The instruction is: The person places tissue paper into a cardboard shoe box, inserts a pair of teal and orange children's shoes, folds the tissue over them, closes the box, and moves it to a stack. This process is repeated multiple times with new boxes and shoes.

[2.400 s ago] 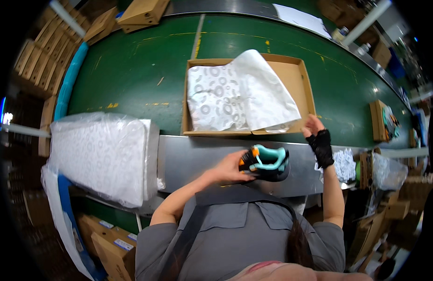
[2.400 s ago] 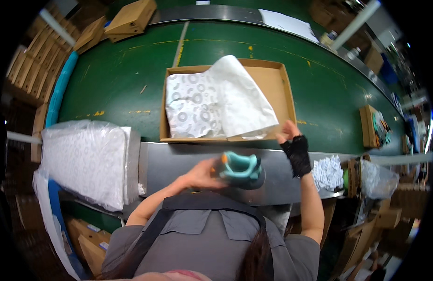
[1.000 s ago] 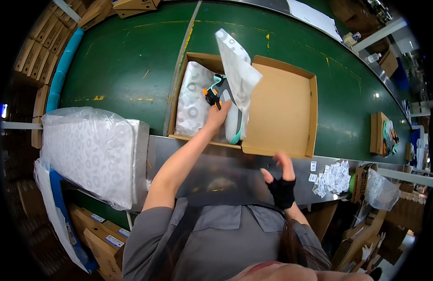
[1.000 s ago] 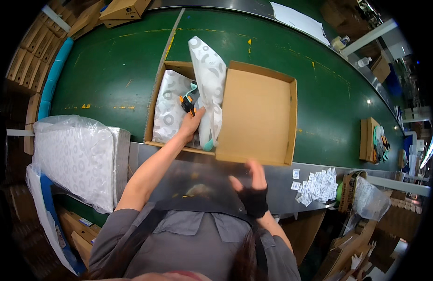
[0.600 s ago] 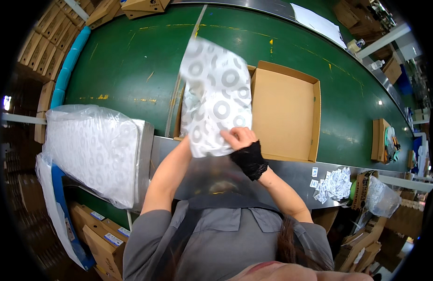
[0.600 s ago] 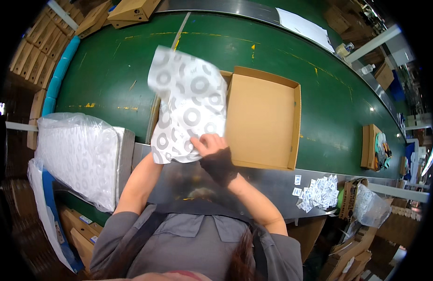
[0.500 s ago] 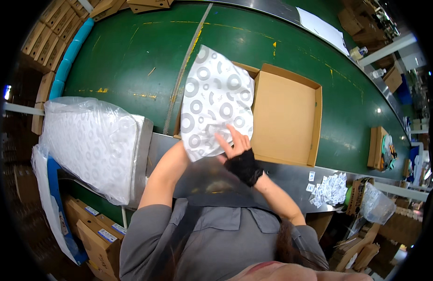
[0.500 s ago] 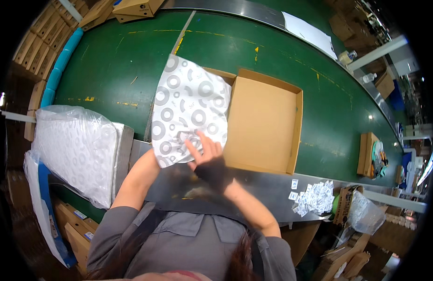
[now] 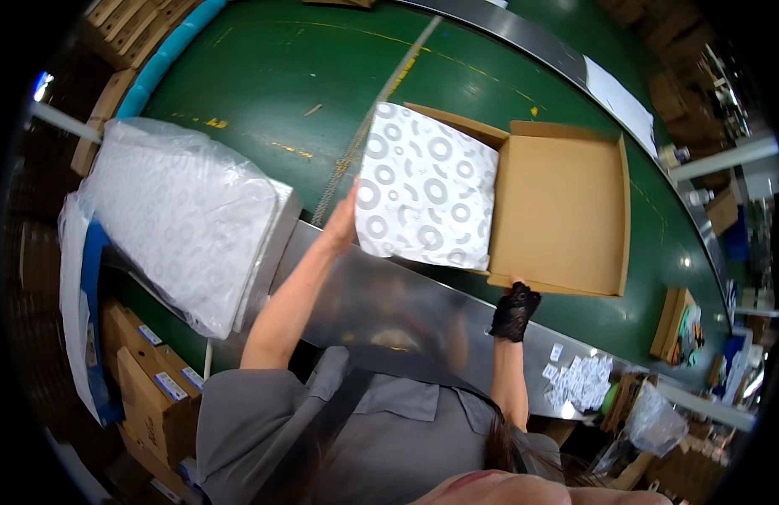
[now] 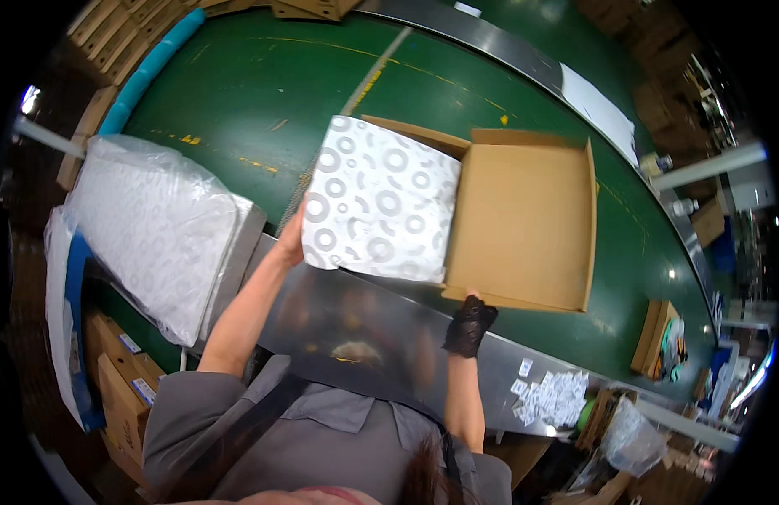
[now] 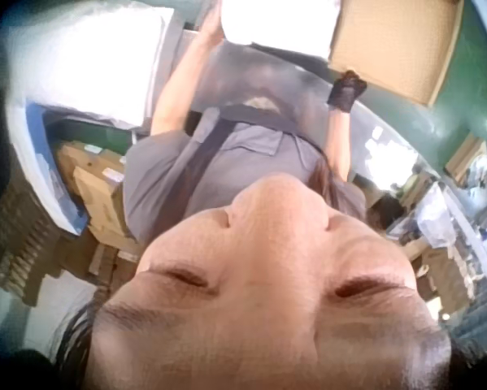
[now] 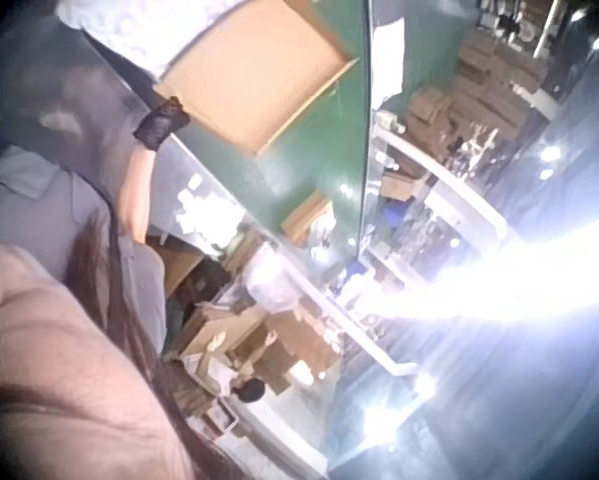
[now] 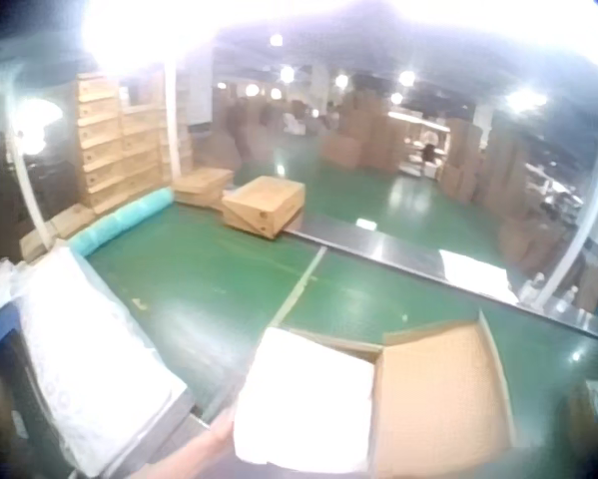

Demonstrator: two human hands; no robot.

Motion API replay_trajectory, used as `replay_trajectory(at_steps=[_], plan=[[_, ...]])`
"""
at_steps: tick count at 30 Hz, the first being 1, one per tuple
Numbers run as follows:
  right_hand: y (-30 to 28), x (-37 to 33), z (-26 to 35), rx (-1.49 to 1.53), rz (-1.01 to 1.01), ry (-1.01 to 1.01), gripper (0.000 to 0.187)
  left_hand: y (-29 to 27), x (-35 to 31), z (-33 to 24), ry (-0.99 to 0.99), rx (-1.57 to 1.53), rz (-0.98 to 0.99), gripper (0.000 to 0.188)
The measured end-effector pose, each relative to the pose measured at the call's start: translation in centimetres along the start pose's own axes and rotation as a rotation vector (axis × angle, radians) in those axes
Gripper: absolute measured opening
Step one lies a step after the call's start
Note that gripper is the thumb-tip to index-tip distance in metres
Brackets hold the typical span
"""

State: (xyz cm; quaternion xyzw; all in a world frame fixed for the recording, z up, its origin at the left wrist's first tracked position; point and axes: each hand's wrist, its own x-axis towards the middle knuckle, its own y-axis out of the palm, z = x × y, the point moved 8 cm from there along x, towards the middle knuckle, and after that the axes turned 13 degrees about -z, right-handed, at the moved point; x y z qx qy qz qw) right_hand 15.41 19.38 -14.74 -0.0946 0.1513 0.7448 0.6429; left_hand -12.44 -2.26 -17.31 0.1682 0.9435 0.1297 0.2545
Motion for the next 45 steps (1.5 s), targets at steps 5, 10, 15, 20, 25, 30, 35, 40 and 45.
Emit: replay_trajectory(at_steps=[5, 10, 15, 20, 25, 30, 35, 40, 45], plan=[[8.8, -7.4, 0.6, -1.085, 0.341, -1.325, 0.072, 1.2, -1.6, 0.2, -0.231, -0.192, 0.114, 0.084], [9.2, -7.3, -2.1, -1.237, 0.408, -1.361, 0.074, 2.4, -1.7, 0.1, 0.335, 0.519, -0.091, 0.060], [9.1, -7.2, -3.0, -1.290, 0.418, -1.392, 0.075, 1.2, -2.3, -0.1, 0.573, 0.868, -0.302, 0.048], [10.7, -7.3, -1.3, -1.148, 0.500, -1.321, 0.060, 1.4, 1.9, 0.1, 0.350, 0.726, -0.184, 0.055], [4.1, -3.1, -1.4, -0.880, 0.226, -0.961, 0.053, 6.4, -1.4, -4.4, 0.166, -0.014, 0.133, 0.058], [-4.2, 3.6, -1.7, -0.752, -0.078, -0.515, 0.017, 9.8, -1.0, 0.1, 0.600, 0.641, -0.017, 0.053], [-5.1, 4.0, -2.5, -0.130, -0.255, -0.013, 0.016, 13.1, 1.3, 10.1, 0.044, 0.795, 0.196, 0.065], [-2.7, 1.6, -0.9, -0.116, -0.171, 0.087, 0.030, 13.4, 4.0, 12.4, 0.037, 0.519, -0.205, 0.057], [-3.2, 2.2, -1.8, -0.087, -0.147, -0.012, 0.007, 13.0, 0.1, 7.7, -0.058, 0.196, -0.110, 0.055]])
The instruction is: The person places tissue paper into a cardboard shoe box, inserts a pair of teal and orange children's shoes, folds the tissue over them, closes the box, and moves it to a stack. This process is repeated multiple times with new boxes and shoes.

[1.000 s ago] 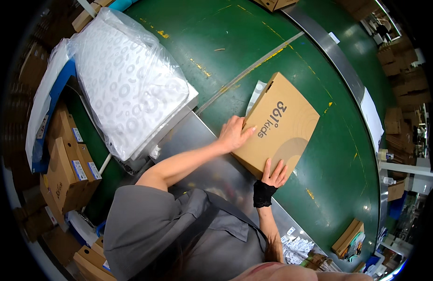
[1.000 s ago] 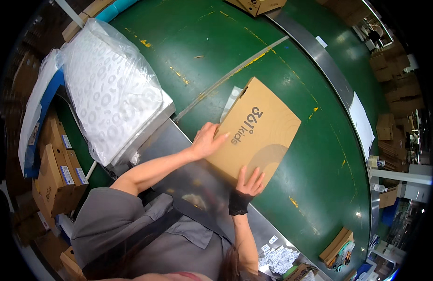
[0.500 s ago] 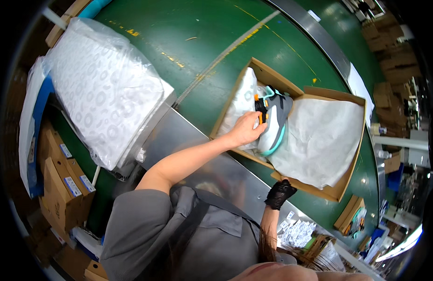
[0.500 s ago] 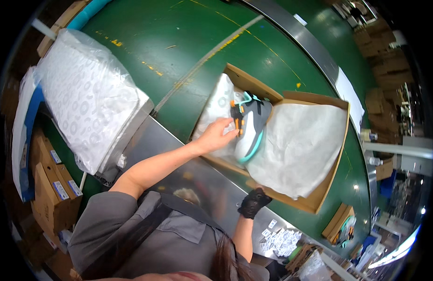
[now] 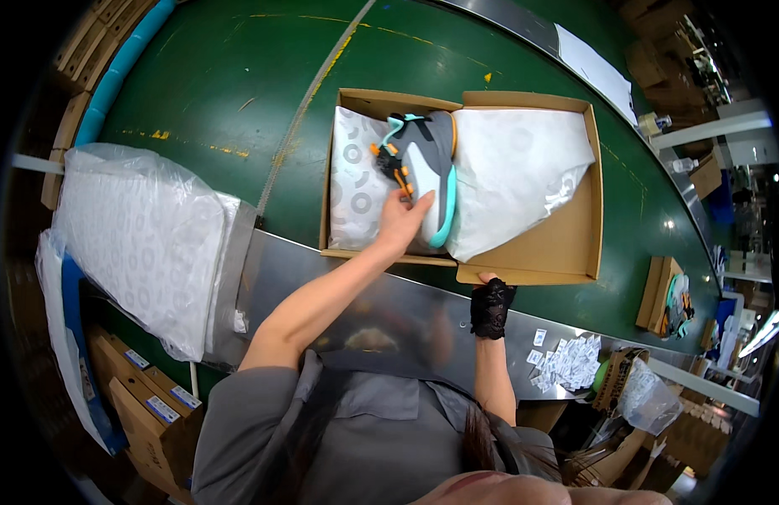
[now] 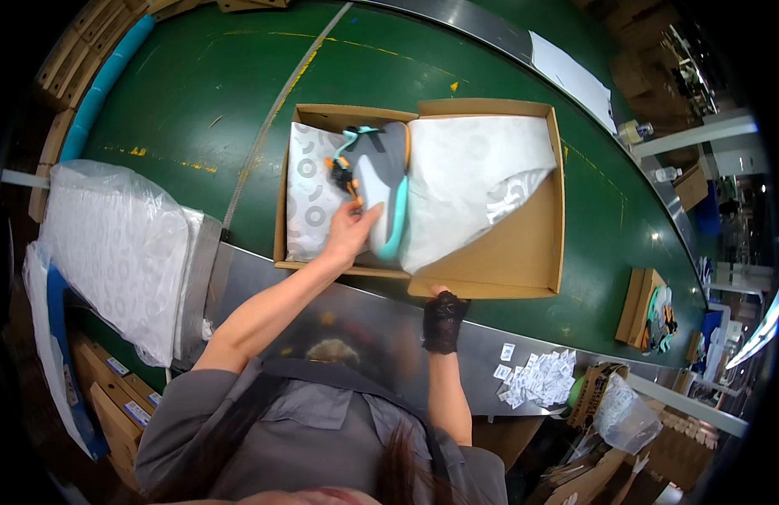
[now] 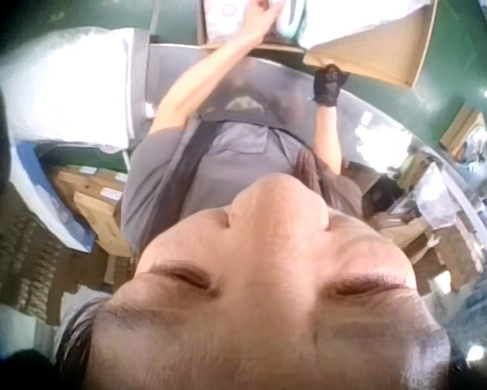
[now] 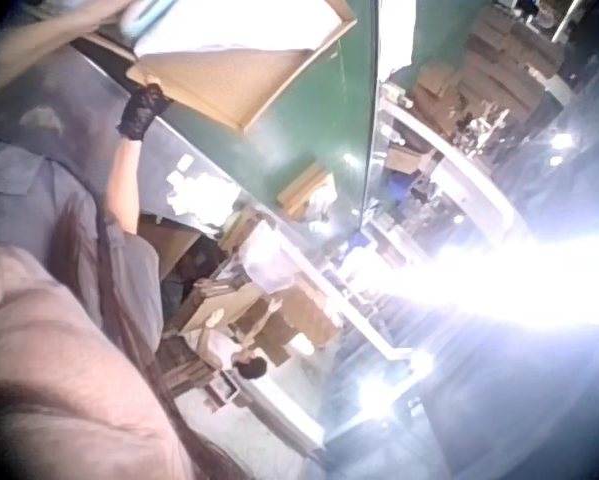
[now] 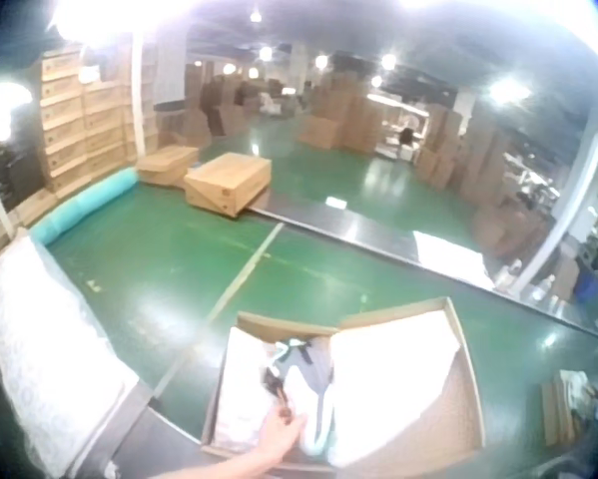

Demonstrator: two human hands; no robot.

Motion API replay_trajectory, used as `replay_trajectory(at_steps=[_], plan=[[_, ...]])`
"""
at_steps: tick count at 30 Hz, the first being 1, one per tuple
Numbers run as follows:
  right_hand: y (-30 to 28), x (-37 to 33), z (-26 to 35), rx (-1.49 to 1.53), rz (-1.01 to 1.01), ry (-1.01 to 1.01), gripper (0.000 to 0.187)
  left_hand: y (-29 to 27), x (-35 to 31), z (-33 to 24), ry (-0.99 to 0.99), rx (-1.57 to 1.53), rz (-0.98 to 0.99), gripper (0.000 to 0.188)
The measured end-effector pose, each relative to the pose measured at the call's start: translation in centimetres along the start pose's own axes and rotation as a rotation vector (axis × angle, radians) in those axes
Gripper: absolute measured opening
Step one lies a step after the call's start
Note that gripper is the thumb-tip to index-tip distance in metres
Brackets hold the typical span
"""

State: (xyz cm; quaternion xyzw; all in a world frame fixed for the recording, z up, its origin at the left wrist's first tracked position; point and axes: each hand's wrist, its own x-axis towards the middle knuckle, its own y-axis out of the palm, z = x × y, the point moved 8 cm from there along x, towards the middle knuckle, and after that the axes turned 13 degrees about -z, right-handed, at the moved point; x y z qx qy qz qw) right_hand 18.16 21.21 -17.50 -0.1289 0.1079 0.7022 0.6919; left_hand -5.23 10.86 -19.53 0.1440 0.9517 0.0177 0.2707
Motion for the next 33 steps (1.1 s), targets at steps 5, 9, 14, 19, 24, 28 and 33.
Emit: replay_trajectory(at_steps=[5, 9, 14, 19, 24, 28, 33], plan=[[1.0, -0.6, 0.2, -0.250, 0.157, -0.282, 0.010, 0.5, 0.7, -1.0, 0.010, -0.074, 0.087, 0.049], [1.3, -2.4, 0.8, -0.258, 0.060, -0.090, 0.026, 2.0, 4.7, 2.7, 0.322, 0.334, 0.085, 0.055], [4.2, -4.3, 3.0, -0.425, 0.151, -0.682, 0.033, 0.1, 1.7, -1.4, 0.016, 0.169, 0.321, 0.036], [12.4, -8.5, 5.7, -0.868, 0.394, -1.252, 0.049, -12.7, 2.9, -8.6, 0.215, -0.149, -0.208, 0.041], [13.0, -9.6, 2.2, -1.016, 0.455, -1.418, 0.068, -12.3, 2.7, -6.2, 0.634, 0.643, -0.323, 0.049], [11.7, -9.3, 1.2, -0.987, 0.430, -1.493, 0.056, -11.7, 1.4, -6.4, 0.584, 0.583, -0.205, 0.046], [13.4, -10.6, 2.4, -1.112, 0.470, -1.501, 0.058, -12.5, 2.9, -6.3, 0.484, 0.507, -0.122, 0.043]])
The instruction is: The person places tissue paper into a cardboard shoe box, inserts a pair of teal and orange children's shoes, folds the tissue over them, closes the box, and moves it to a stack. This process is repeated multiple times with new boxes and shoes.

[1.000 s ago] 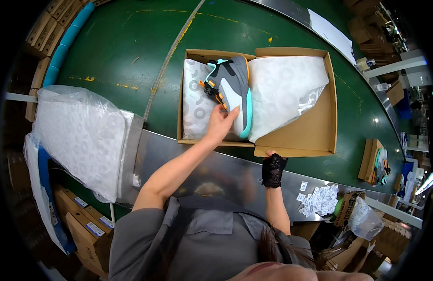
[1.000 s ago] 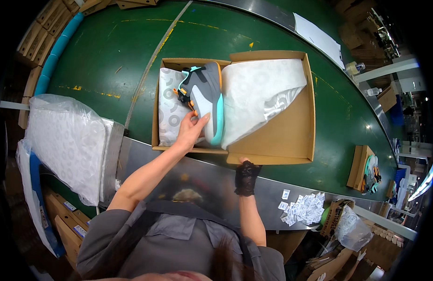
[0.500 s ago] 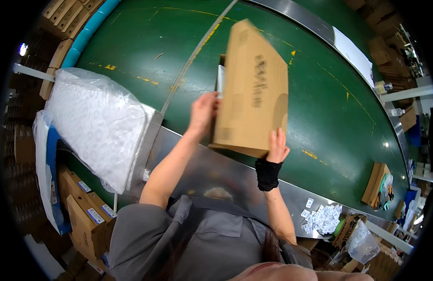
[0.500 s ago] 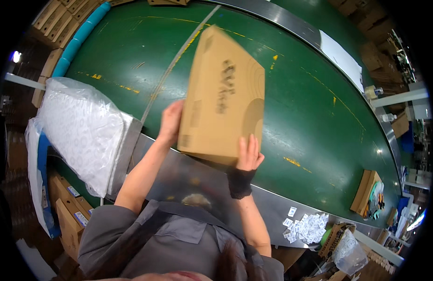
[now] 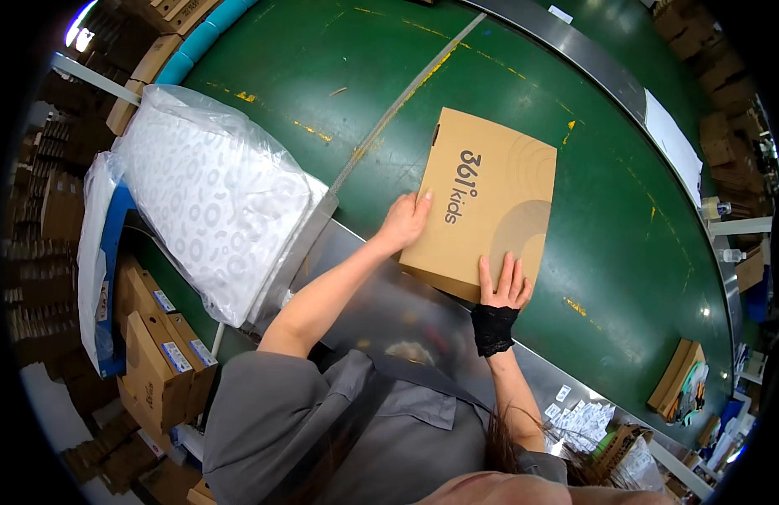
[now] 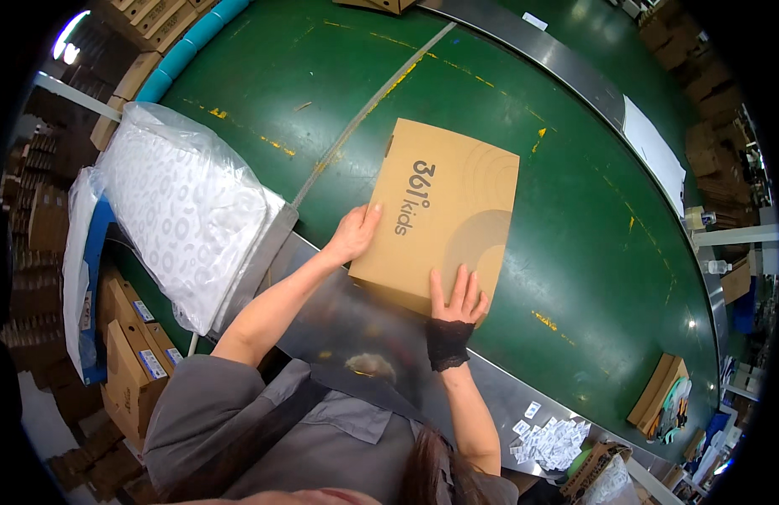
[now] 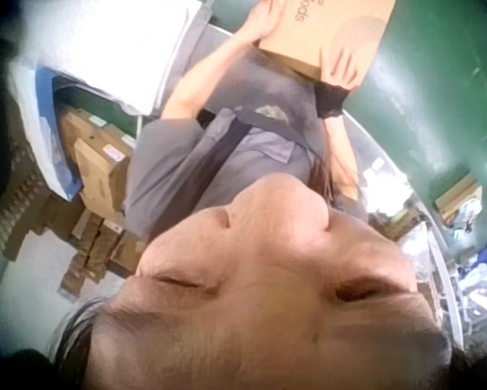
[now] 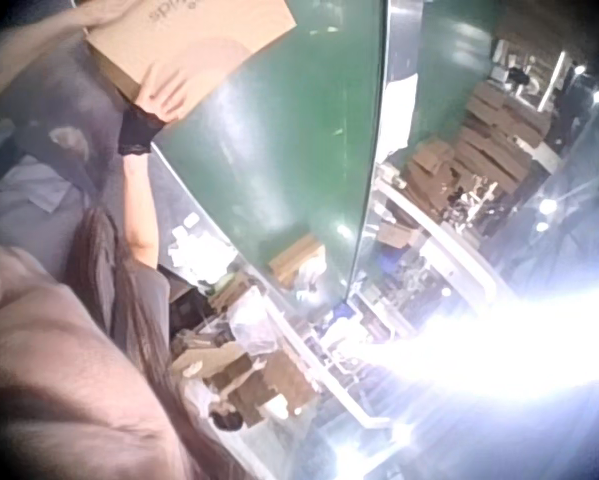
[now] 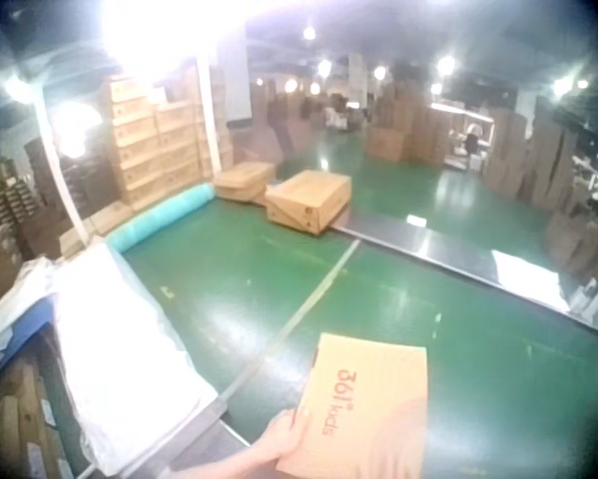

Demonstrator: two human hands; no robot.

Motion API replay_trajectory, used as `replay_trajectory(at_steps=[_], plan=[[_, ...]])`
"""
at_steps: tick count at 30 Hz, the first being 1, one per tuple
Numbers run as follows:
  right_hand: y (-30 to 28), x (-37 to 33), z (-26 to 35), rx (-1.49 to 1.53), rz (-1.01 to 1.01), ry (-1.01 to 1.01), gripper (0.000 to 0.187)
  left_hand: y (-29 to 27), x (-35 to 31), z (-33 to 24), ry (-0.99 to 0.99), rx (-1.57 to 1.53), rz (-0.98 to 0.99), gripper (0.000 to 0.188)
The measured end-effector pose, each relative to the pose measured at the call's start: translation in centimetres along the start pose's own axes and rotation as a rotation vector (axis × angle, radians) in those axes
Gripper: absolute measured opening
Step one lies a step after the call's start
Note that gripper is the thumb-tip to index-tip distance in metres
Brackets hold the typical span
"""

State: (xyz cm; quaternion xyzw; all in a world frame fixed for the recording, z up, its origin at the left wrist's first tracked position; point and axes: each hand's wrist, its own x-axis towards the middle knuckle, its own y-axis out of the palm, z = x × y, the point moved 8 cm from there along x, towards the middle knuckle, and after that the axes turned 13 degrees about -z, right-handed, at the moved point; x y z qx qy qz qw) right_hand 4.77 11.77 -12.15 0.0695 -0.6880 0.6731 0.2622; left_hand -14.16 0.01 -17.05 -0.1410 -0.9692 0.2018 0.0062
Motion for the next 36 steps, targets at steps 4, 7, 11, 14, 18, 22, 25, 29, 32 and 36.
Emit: replay_trajectory(at_steps=[4, 7, 11, 14, 18, 22, 25, 29, 32, 36], plan=[[-0.8, -1.6, -1.1, 0.109, 0.012, 0.050, 0.060, -0.2, -3.2, -1.5, 0.066, 0.221, -0.078, 0.042], [0.0, -3.6, -0.9, -0.010, -0.024, -0.014, 0.059, 0.8, -3.9, 0.0, 0.104, 0.274, -0.074, 0.040], [-0.2, -0.9, -1.1, 0.051, 0.055, 0.050, 0.060, 2.5, 0.1, 1.3, -0.007, 0.236, 0.147, 0.043], [-2.6, 0.8, -1.3, 0.093, 0.080, 0.033, 0.061, 3.3, -1.6, 0.4, -0.547, -0.447, 0.397, 0.058], [-8.0, 4.5, -0.4, 0.022, -0.086, -0.141, 0.049, 2.9, -3.5, -2.4, -0.709, -0.769, 0.537, 0.060], [-17.2, 7.7, -0.7, 0.035, -0.302, -0.102, 0.060, -0.3, -6.4, -7.4, -0.768, -0.895, 0.577, 0.055], [-21.5, 6.9, -1.3, 0.266, -0.566, 0.052, 0.064, -5.3, -7.9, -10.4, -0.671, -0.972, 0.451, 0.053], [-19.4, 5.1, -2.9, 0.449, -0.531, 0.096, 0.051, -13.3, -10.5, -14.3, -0.453, -1.098, 0.288, 0.052], [-14.0, 1.5, -2.0, 0.559, -0.293, 0.036, 0.049, -19.4, -15.0, -16.2, -0.339, -1.165, 0.110, 0.048], [-2.1, -6.4, -3.6, 0.674, -0.020, -0.041, 0.048, -25.3, -22.7, -17.9, -0.333, -1.024, -0.303, 0.052]])
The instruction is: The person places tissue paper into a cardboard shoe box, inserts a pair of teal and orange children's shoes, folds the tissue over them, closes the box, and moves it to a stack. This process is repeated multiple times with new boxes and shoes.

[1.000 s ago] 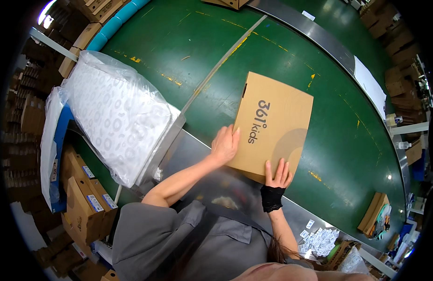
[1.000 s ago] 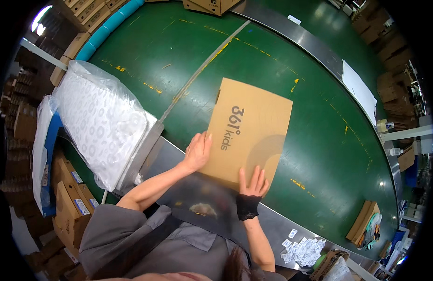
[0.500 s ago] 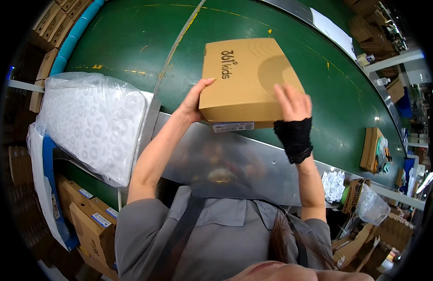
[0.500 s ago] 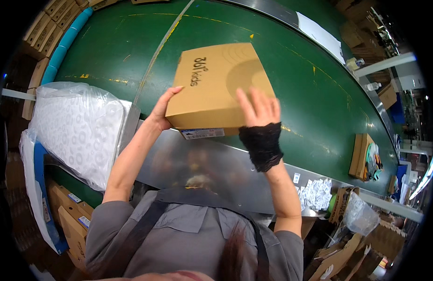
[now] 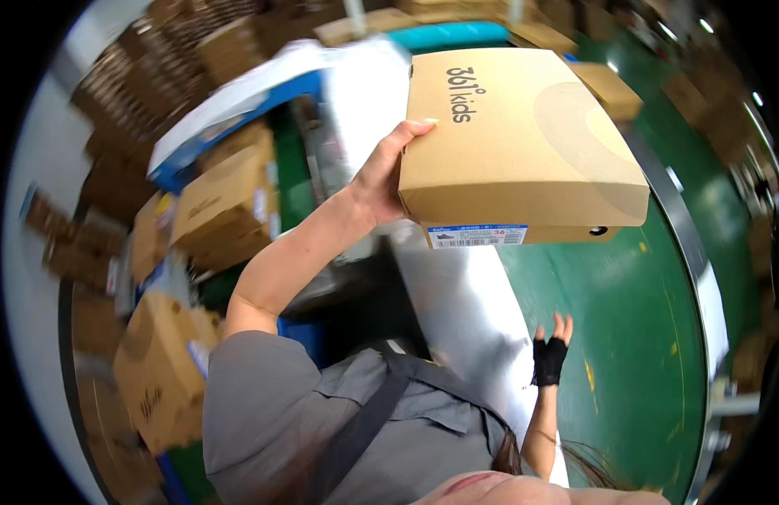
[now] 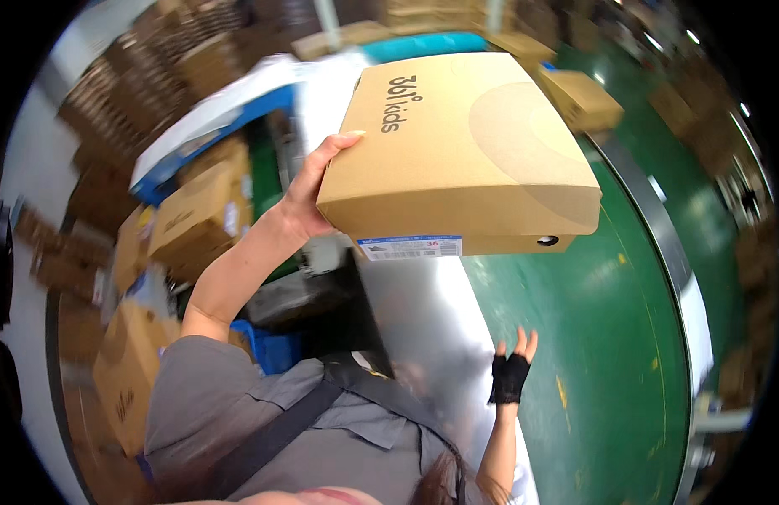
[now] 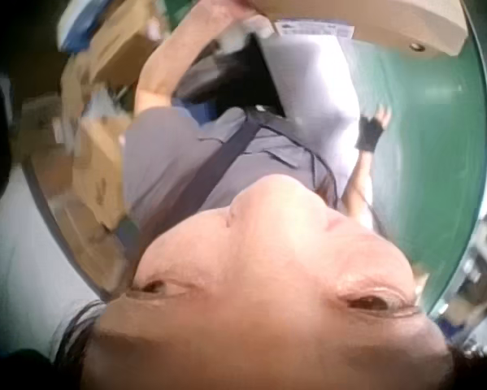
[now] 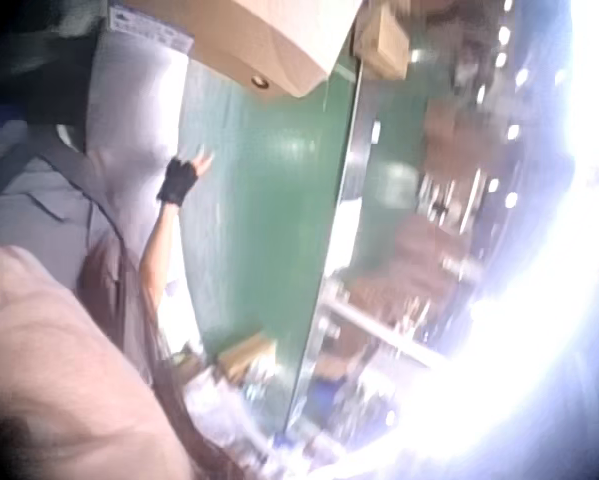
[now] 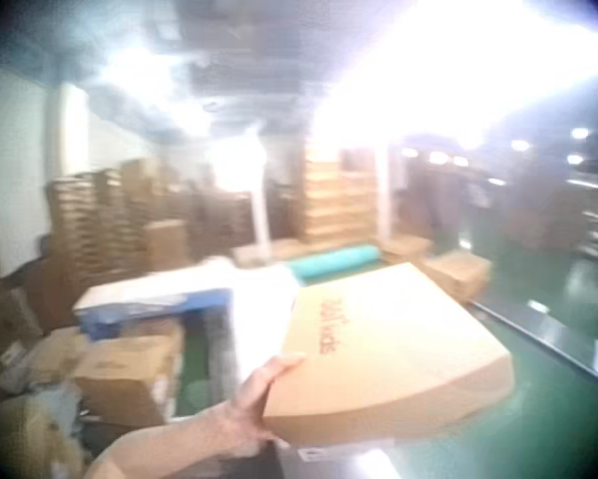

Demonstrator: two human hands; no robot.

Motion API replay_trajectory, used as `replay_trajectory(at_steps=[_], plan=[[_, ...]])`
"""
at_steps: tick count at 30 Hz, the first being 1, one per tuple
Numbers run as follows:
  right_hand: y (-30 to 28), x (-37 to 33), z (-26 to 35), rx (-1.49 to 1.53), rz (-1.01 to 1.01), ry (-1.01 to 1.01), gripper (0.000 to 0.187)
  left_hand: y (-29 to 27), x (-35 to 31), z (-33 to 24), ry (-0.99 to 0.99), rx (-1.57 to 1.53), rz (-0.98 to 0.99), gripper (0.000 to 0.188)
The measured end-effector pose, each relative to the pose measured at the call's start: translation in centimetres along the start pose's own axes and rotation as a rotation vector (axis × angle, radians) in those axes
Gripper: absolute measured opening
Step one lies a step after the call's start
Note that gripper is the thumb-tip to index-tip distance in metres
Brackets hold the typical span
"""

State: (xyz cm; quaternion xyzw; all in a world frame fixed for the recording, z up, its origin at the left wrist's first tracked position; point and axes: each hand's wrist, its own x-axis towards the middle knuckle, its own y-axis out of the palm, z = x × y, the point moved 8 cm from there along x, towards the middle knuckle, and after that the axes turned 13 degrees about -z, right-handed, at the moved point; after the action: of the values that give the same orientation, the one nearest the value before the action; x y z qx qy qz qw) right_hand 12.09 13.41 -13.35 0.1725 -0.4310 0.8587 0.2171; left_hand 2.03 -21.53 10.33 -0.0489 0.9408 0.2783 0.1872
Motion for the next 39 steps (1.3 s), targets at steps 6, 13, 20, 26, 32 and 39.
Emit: replay_trajectory(at_steps=[6, 13, 20, 26, 32, 39], plan=[[8.8, -5.0, -2.6, -0.096, 0.354, 0.052, 0.057, -11.1, -15.2, -6.6, 0.382, -0.175, -0.293, 0.044], [7.0, -5.8, -0.8, -0.186, 0.235, -0.085, 0.050, -17.4, -38.1, -8.9, 0.808, -0.188, -0.899, 0.046], [6.2, -5.8, 0.5, -0.252, 0.241, -0.141, 0.047, -20.4, -48.3, -3.2, 0.865, -0.365, -1.338, 0.062], [5.7, -6.2, 1.8, -0.231, 0.264, -0.159, 0.047, -27.4, -52.1, 3.5, 0.692, -0.562, -1.582, 0.088], [5.3, -6.5, 1.8, -0.107, 0.105, -0.178, 0.040, -25.9, -50.4, 4.2, 0.527, -0.263, -1.647, 0.106], [4.7, -4.4, 0.8, 0.007, -0.086, -0.061, 0.019, -12.4, -35.2, 1.6, 1.532, 1.366, -1.047, 0.047]])
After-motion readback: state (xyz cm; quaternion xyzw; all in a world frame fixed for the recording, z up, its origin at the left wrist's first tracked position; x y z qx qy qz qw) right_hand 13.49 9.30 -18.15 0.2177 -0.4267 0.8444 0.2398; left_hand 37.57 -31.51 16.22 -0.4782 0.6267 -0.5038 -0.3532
